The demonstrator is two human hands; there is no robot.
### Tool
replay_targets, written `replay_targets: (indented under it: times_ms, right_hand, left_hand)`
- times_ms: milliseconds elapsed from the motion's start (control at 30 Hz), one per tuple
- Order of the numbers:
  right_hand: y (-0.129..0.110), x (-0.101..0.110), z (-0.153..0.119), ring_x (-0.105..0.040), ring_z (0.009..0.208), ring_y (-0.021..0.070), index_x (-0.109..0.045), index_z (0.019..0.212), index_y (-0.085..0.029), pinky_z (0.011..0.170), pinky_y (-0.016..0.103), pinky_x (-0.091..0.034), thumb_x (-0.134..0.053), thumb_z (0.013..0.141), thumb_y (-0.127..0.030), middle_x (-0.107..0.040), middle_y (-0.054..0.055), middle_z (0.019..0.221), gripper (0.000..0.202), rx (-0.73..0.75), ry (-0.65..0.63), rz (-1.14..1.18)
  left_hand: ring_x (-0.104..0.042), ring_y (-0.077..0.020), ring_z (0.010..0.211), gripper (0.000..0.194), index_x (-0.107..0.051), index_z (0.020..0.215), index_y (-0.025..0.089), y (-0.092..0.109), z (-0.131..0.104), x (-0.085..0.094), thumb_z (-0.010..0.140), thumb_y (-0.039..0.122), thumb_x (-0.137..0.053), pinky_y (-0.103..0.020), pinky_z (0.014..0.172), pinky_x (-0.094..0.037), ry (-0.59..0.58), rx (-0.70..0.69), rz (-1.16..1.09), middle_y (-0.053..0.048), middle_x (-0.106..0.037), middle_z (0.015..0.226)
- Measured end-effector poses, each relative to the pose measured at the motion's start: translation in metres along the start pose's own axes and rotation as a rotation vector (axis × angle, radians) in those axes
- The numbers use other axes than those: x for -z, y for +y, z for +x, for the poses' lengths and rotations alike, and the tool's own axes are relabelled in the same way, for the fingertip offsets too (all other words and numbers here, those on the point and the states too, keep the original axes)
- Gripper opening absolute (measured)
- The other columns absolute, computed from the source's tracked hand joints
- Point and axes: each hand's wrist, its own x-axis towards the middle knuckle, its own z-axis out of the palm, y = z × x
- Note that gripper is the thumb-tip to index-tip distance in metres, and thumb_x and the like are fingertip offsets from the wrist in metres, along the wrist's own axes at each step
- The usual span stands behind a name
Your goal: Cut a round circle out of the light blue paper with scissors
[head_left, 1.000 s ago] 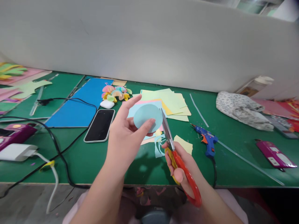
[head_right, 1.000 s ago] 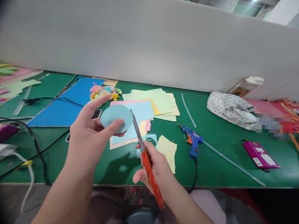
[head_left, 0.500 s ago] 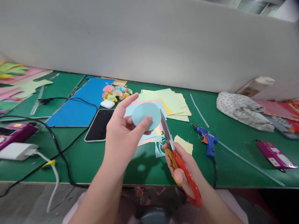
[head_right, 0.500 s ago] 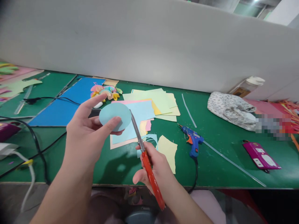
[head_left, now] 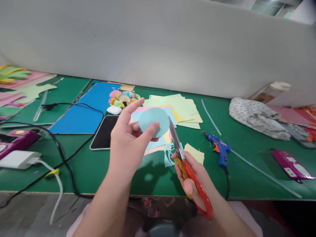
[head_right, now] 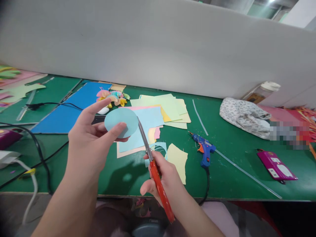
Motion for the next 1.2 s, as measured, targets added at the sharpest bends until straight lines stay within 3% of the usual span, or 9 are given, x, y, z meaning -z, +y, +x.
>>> replay_targets:
  times_ms: [100,233,333,533,767,833,967,1033,1200]
  right_hand:
    - [-0.004,0.000,-0.001,-0.047,0.061,0.0163,-0.070,0.111,-0.027,0.061,0.029,-0.052,-0.073,0.044,-0.093,-0.045,-0.004,0.070,0.095,0.007,0.006,-0.028]
    - [-0.003,0.002,0.001,-0.043,0.061,0.0134,-0.069,0.115,-0.026,0.053,0.025,-0.040,-0.072,0.036,-0.095,-0.052,-0.003,0.076,0.105,0.024,-0.031,0.002]
    - [0.002,0.005,0.003,-0.037,0.056,0.0105,-0.067,0.120,-0.026,0.049,0.025,-0.032,-0.074,0.036,-0.094,-0.053,-0.004,0.080,0.108,0.045,-0.076,0.051]
    - [0.010,0.007,0.006,-0.035,0.053,0.0075,-0.063,0.122,-0.025,0.049,0.025,-0.028,-0.072,0.038,-0.095,-0.054,-0.004,0.082,0.110,0.074,-0.106,0.115]
    - [0.010,0.006,0.006,-0.033,0.055,0.0101,-0.063,0.115,-0.026,0.048,0.025,-0.026,-0.068,0.040,-0.098,-0.048,-0.005,0.075,0.103,0.036,-0.077,0.116]
    - [0.012,0.007,0.009,-0.035,0.055,0.0112,-0.064,0.113,-0.026,0.047,0.025,-0.029,-0.070,0.046,-0.097,-0.047,-0.004,0.072,0.098,0.034,-0.084,0.097]
    - [0.016,0.009,0.012,-0.038,0.054,0.0133,-0.066,0.112,-0.026,0.046,0.026,-0.033,-0.065,0.072,-0.089,-0.046,-0.003,0.068,0.075,0.008,-0.071,0.080]
    - [0.015,0.009,0.011,-0.037,0.055,0.0136,-0.066,0.113,-0.026,0.046,0.026,-0.032,-0.065,0.074,-0.087,-0.046,-0.003,0.067,0.073,0.025,-0.064,0.079]
    - [0.015,0.009,0.007,-0.034,0.054,0.0101,-0.065,0.120,-0.028,0.048,0.026,-0.030,-0.073,0.051,-0.092,-0.052,-0.003,0.075,0.095,0.102,-0.095,0.119]
  left_hand:
    - [-0.069,-0.0140,0.061,0.063,-0.065,0.136,0.023,0.000,0.000,-0.002,0.074,0.021,-0.081,-0.028,0.061,-0.068,0.014,0.003,0.000,0.002,-0.075,0.078]
    - [-0.065,-0.0110,0.056,0.063,-0.068,0.132,0.026,0.001,-0.002,-0.004,0.071,0.018,-0.082,-0.027,0.058,-0.067,0.017,0.006,-0.003,0.001,-0.074,0.085]
    - [-0.067,-0.0117,0.058,0.064,-0.069,0.131,0.029,0.001,-0.003,-0.004,0.070,0.019,-0.083,-0.027,0.056,-0.067,-0.022,0.001,0.006,0.000,-0.074,0.094]
    - [-0.068,-0.0115,0.060,0.064,-0.071,0.129,0.031,0.000,-0.005,-0.005,0.067,0.018,-0.085,-0.025,0.053,-0.066,-0.050,-0.010,0.008,-0.002,-0.074,0.108]
    - [-0.067,-0.0136,0.052,0.064,-0.072,0.129,0.028,-0.005,-0.004,-0.007,0.067,0.016,-0.085,-0.027,0.050,-0.064,-0.041,-0.001,-0.062,0.000,-0.074,0.081]
    - [-0.067,-0.0143,0.050,0.065,-0.072,0.129,0.028,-0.007,-0.002,-0.005,0.066,0.016,-0.087,-0.027,0.049,-0.064,-0.051,-0.012,-0.079,0.001,-0.073,0.074]
    - [-0.066,-0.0143,0.049,0.065,-0.072,0.130,0.027,-0.008,-0.001,-0.005,0.068,0.018,-0.087,-0.027,0.049,-0.064,-0.072,-0.010,-0.109,0.003,-0.069,0.065]
    - [-0.065,-0.0134,0.050,0.063,-0.071,0.131,0.028,-0.006,-0.002,-0.005,0.070,0.017,-0.085,-0.025,0.049,-0.063,-0.063,-0.001,-0.126,0.004,-0.069,0.064]
    - [-0.063,-0.0124,0.052,0.065,-0.071,0.131,0.027,-0.008,0.000,-0.005,0.069,0.018,-0.086,-0.025,0.051,-0.063,-0.070,0.031,-0.144,0.003,-0.069,0.071]
